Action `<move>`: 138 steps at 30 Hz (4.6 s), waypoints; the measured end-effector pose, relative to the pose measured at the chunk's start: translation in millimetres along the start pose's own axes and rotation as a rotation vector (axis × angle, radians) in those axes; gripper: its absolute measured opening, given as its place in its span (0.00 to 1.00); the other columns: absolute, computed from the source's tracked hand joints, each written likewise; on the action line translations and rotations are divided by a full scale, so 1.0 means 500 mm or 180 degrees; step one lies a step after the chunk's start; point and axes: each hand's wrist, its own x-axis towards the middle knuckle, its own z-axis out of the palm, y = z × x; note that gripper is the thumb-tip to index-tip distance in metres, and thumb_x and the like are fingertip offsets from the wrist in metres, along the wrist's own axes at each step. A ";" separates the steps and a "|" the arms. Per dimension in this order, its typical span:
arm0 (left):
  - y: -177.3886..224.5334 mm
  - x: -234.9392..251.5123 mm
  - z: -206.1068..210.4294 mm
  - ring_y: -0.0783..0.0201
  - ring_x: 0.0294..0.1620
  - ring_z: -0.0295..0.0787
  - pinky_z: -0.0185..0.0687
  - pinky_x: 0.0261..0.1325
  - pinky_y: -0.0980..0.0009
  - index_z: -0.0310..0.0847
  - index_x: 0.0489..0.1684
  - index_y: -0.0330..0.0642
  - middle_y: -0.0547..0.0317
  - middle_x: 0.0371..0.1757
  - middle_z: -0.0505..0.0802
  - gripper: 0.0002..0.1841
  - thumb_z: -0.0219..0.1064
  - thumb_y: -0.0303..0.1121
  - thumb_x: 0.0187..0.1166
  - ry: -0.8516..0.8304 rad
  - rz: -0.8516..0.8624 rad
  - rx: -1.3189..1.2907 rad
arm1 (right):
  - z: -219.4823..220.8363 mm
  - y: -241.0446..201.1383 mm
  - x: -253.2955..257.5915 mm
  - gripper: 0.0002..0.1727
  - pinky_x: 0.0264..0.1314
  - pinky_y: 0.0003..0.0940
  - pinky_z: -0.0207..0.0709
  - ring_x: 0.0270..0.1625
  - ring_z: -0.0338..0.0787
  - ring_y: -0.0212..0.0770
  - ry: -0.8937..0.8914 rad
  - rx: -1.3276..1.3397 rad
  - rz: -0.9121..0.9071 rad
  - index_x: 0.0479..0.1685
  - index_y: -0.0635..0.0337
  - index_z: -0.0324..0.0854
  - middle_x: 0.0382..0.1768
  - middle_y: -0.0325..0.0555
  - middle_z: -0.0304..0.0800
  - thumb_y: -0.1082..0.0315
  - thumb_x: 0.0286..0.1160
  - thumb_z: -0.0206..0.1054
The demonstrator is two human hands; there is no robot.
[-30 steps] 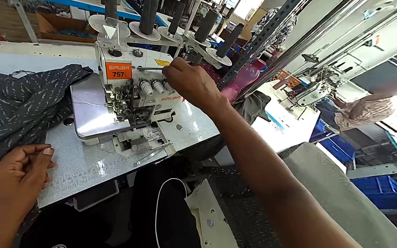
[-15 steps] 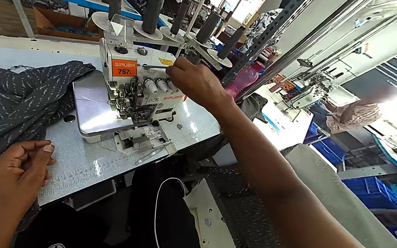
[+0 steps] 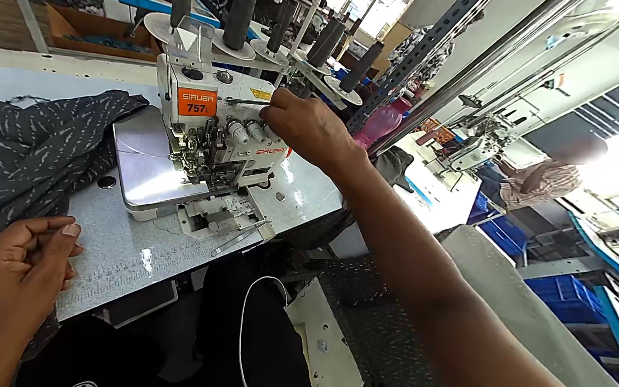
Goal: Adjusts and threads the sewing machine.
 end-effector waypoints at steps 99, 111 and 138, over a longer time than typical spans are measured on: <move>0.486 0.235 0.365 0.53 0.29 0.81 0.76 0.32 0.58 0.92 0.36 0.36 0.48 0.30 0.84 0.10 0.66 0.31 0.83 -0.0905 0.3613 0.2871 | 0.184 -0.139 -0.075 0.10 0.13 0.28 0.79 0.12 0.84 0.34 0.2187 0.5597 0.3730 0.48 0.65 0.80 0.23 0.44 0.91 0.66 0.92 0.57; 0.491 0.229 0.366 0.47 0.31 0.84 0.79 0.32 0.51 0.90 0.36 0.34 0.45 0.34 0.85 0.10 0.65 0.29 0.84 -0.1011 0.3547 0.3239 | 0.194 -0.153 -0.059 0.08 0.17 0.32 0.84 0.17 0.89 0.34 0.2070 0.4969 0.3850 0.46 0.60 0.82 0.23 0.40 0.92 0.67 0.88 0.59; 0.321 -0.014 0.269 0.62 0.39 0.94 0.93 0.47 0.69 0.91 0.51 0.34 0.48 0.46 0.95 0.08 0.67 0.23 0.82 -0.1291 -0.0521 -0.1371 | 0.119 -0.334 -0.149 0.04 0.17 0.30 0.80 0.16 0.82 0.31 0.2017 0.4097 0.2499 0.47 0.60 0.83 0.19 0.37 0.84 0.71 0.82 0.66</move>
